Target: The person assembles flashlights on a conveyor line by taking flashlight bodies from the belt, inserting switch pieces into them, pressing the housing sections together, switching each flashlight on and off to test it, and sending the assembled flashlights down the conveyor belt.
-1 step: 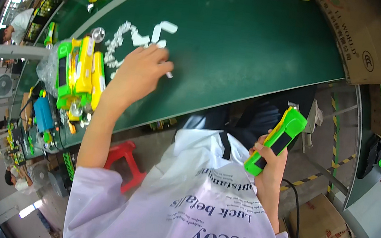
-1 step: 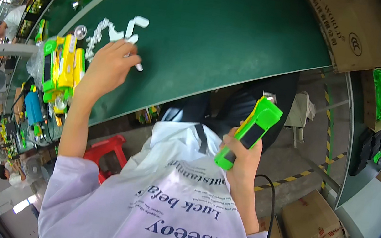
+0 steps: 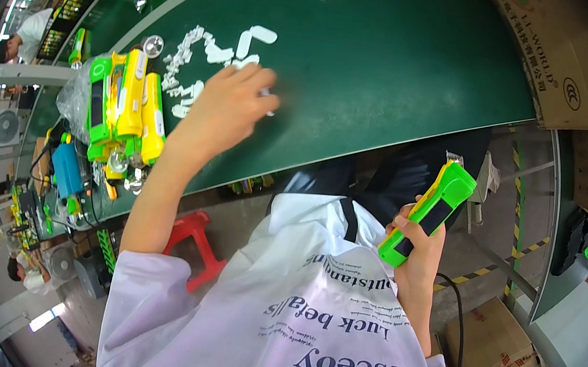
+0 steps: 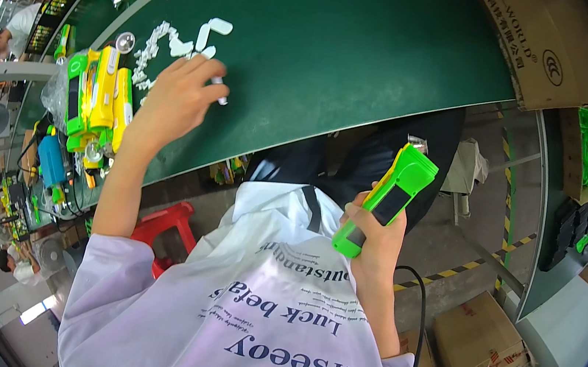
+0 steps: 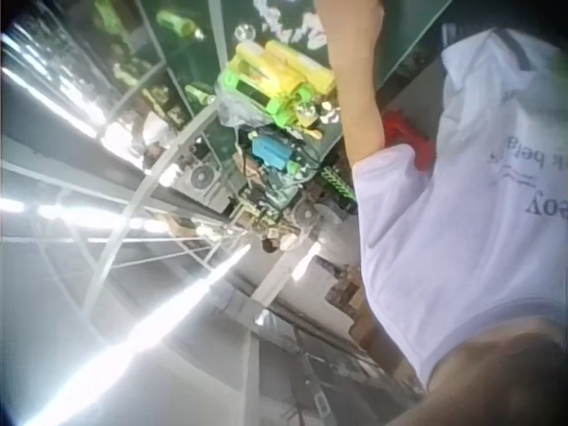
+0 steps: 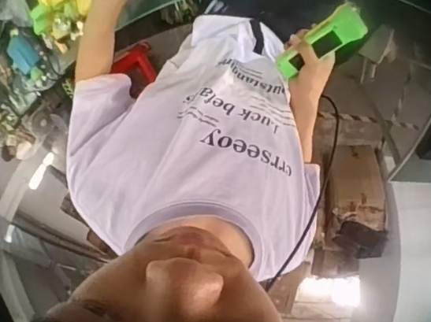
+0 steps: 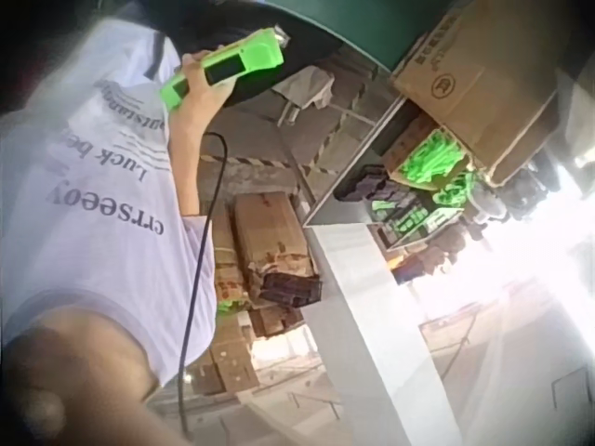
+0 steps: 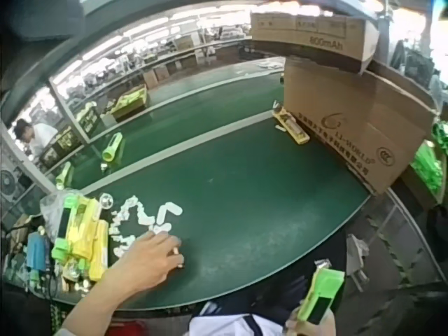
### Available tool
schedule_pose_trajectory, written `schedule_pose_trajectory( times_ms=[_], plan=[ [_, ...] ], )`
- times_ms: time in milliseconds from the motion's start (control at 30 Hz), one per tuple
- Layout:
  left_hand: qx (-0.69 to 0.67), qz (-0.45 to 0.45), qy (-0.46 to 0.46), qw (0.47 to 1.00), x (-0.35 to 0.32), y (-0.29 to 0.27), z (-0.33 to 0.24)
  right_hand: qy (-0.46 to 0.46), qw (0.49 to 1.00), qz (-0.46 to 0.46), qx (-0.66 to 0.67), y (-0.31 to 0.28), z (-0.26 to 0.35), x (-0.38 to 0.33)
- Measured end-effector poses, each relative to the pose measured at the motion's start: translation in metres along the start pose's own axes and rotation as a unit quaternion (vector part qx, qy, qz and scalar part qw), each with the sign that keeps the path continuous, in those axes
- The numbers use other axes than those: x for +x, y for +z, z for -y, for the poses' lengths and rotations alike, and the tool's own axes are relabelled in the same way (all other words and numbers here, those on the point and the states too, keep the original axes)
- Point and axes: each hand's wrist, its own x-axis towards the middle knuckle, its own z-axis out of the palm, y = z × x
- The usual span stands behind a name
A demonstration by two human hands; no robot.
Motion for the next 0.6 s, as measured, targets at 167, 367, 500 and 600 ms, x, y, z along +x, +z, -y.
schedule_pose_trajectory(
  times_ms=[167,367,500,600],
  plan=[
    [-0.066,-0.066,0.046,0.995,0.012,0.022,-0.021,0.003,1.000,0.007,-0.011,-0.001,-0.001,0.000],
    [-0.193,-0.089,-0.190,0.959,0.021,0.024,-0.043,0.026,0.999,0.014,-0.026,-0.005,-0.002,0.004],
    [-0.174,0.030,-0.271,0.946,0.035,0.014,-0.054,0.031,0.999,0.024,-0.023,-0.004,-0.001,0.003],
    [-0.164,0.037,-0.232,0.958,0.042,0.013,-0.060,0.037,0.998,0.026,-0.033,-0.005,0.000,0.003]
  ],
)
